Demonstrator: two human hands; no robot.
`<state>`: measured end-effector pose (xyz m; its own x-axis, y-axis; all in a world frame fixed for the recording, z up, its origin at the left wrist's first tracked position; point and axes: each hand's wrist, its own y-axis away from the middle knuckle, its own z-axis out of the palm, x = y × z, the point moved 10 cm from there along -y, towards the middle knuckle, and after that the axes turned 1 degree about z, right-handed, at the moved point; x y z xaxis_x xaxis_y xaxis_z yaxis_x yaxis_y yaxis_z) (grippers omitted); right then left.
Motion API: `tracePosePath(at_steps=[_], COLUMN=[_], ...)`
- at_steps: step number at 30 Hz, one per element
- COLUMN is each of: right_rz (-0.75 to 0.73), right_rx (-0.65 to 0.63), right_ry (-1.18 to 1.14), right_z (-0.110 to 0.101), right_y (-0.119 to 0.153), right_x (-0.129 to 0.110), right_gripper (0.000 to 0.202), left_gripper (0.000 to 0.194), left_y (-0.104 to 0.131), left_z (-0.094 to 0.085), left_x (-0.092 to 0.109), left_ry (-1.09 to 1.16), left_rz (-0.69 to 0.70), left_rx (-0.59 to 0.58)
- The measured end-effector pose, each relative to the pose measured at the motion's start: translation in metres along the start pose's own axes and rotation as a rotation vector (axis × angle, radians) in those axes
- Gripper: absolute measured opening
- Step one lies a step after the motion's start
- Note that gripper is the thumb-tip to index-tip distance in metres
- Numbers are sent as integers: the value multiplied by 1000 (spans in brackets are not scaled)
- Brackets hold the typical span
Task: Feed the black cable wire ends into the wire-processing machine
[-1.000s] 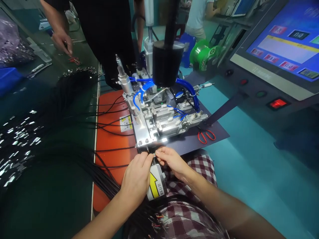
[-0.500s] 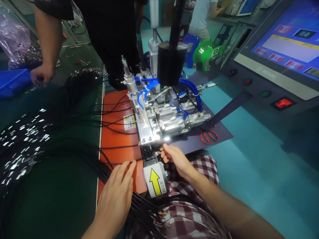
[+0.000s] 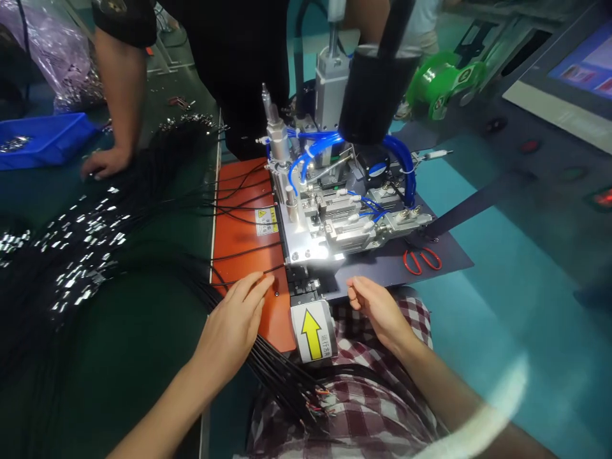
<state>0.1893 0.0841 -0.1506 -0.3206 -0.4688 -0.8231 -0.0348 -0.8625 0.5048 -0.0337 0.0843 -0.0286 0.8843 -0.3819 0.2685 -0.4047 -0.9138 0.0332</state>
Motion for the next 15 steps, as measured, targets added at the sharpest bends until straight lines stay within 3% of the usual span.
tracePosePath(at_steps=[4,7,10,12,15], right_rz=[-12,-24,-33,-50,-68], right_rx=[17,10,-31,-73,-206], right_ry=[8,37,73,108,153], right_z=[-6,-3,6,13,30], right_y=[8,14,20,25,37], right_x=[-12,-21,-25,-27,-28], right_gripper=[29,29,29,27,29], left_gripper=[20,17,16,18,17], left_y=[11,20,22,19,10], left_z=[-1,0,2,0,-5], left_x=[17,18,16,11,-3], left_ry=[33,40,208,375,619], left_rz=[197,203,182,112,-41], left_rx=[-239,-393,-517,-529,-408])
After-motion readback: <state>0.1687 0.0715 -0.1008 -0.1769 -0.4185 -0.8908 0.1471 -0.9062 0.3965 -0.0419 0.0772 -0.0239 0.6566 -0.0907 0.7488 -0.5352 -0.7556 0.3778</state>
